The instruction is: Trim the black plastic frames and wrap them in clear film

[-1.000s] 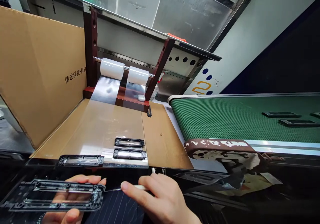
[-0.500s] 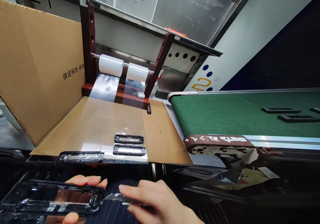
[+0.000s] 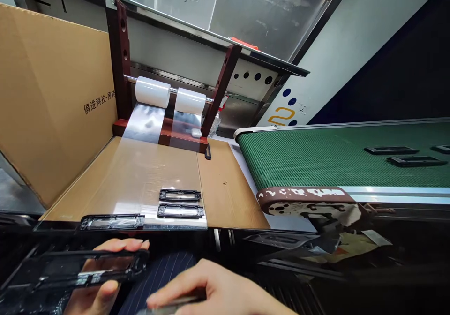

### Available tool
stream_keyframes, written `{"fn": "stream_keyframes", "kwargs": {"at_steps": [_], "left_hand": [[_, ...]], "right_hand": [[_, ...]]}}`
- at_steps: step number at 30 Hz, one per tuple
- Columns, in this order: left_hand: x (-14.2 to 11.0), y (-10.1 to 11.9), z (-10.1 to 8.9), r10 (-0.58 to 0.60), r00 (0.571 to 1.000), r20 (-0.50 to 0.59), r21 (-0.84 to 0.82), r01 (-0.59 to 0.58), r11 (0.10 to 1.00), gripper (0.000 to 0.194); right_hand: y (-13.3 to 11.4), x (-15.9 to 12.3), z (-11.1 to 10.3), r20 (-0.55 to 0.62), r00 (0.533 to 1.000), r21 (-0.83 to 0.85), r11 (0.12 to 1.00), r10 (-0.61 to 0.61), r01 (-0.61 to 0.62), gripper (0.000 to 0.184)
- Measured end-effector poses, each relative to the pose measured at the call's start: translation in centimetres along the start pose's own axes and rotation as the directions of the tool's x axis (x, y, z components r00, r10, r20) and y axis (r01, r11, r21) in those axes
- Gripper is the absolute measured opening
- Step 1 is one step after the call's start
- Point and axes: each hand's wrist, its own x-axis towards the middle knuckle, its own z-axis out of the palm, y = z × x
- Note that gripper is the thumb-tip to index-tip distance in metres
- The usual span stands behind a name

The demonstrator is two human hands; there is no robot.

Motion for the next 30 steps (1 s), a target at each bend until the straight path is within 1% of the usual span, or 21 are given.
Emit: {"fn": "stream_keyframes", "kwargs": {"at_steps": [2, 4, 5, 6, 7, 8, 9, 10, 11, 12, 13, 14, 15, 16, 18, 21, 25, 30], "left_hand": [[0.2, 1.0, 0.9, -0.01, 1.0, -0.007, 0.053, 0.01, 0.999, 0.059], [0.1, 2.3, 1.8, -0.063, 0.997, -0.032, 0.061, 0.065, 0.996, 0.059], [0.0, 2.9, 2.3, -0.102, 0.994, -0.047, 0.059, 0.105, 0.993, 0.06], [-0.1, 3.5, 2.6, -0.141, 0.988, -0.059, 0.057, 0.145, 0.988, 0.062], [-0.2, 4.0, 2.9, -0.175, 0.982, -0.067, 0.058, 0.179, 0.982, 0.065], [-0.3, 4.4, 3.1, -0.201, 0.977, -0.067, 0.069, 0.206, 0.976, 0.069], [-0.4, 4.8, 3.2, -0.218, 0.974, -0.058, 0.09, 0.223, 0.971, 0.072], [-0.4, 5.0, 3.2, -0.232, 0.972, -0.043, 0.116, 0.235, 0.965, 0.074], [-0.4, 5.1, 3.1, -0.252, 0.967, -0.022, 0.136, 0.253, 0.958, 0.075], [-0.4, 5.2, 3.0, -0.276, 0.961, 0.006, 0.153, 0.272, 0.95, 0.075], [-0.3, 5.2, 2.9, -0.303, 0.952, 0.033, 0.164, 0.294, 0.942, 0.075], [-0.3, 5.2, 2.7, -0.331, 0.942, 0.059, 0.168, 0.317, 0.933, 0.074], [-0.2, 5.2, 2.6, -0.354, 0.932, 0.081, 0.171, 0.337, 0.926, 0.073], [-0.2, 5.2, 2.5, -0.37, 0.924, 0.1, 0.175, 0.35, 0.92, 0.072], [-0.2, 5.3, 2.5, -0.383, 0.916, 0.121, 0.187, 0.358, 0.915, 0.069], [-0.3, 5.5, 2.6, -0.385, 0.911, 0.145, 0.201, 0.354, 0.913, 0.068], [-0.2, 5.6, 2.6, -0.386, 0.908, 0.164, 0.232, 0.345, 0.91, 0.069], [-0.1, 5.4, 2.6, -0.386, 0.894, 0.227, 0.222, 0.338, 0.915, 0.067]], "right_hand": [[0.1, 0.2, -0.1, -0.061, 0.998, -0.057, 0.998, -0.005, 0.002, 0.052], [0.0, 0.2, -0.2, -0.137, 0.99, -0.122, 0.993, -0.017, 0.0, 0.052], [-0.2, 0.1, -0.3, -0.16, 0.987, -0.166, 0.986, -0.036, 0.01, 0.049], [-0.4, 0.1, -0.3, -0.175, 0.981, -0.238, 0.97, -0.085, 0.041, 0.044], [-0.7, 0.1, -0.3, -0.185, 0.969, -0.345, 0.934, -0.165, 0.093, 0.039], [-1.1, 0.1, -0.3, -0.179, 0.946, -0.488, 0.859, -0.271, 0.153, 0.035], [-1.5, 0.1, -0.3, -0.154, 0.909, -0.648, 0.735, -0.387, 0.202, 0.034], [-1.9, 0.2, -0.3, -0.109, 0.861, -0.793, 0.566, -0.497, 0.227, 0.034], [-2.3, 0.4, -0.4, -0.046, 0.81, -0.898, 0.38, -0.585, 0.222, 0.034], [-2.8, 0.5, -0.4, 0.023, 0.763, -0.957, 0.206, -0.645, 0.203, 0.033], [-3.3, 0.7, -0.4, 0.091, 0.726, -0.981, 0.064, -0.682, 0.183, 0.032], [-3.7, 0.8, -0.4, 0.153, 0.694, -0.984, -0.044, -0.704, 0.173, 0.03], [-4.2, 0.9, -0.4, 0.206, 0.668, -0.978, -0.119, -0.715, 0.174, 0.029], [-4.6, 1.0, -0.3, 0.246, 0.651, -0.969, -0.167, -0.718, 0.181, 0.028], [-5.2, 1.1, -0.2, 0.293, 0.635, -0.956, -0.219, -0.715, 0.194, 0.026], [-5.8, 1.2, 0.1, 0.323, 0.622, -0.946, -0.257, -0.713, 0.197, 0.025], [-6.1, 1.3, 0.2, 0.334, 0.616, -0.942, -0.28, -0.714, 0.186, 0.023], [-6.3, 1.3, 0.1, 0.358, 0.613, -0.933, -0.291, -0.704, 0.211, 0.019]]}}
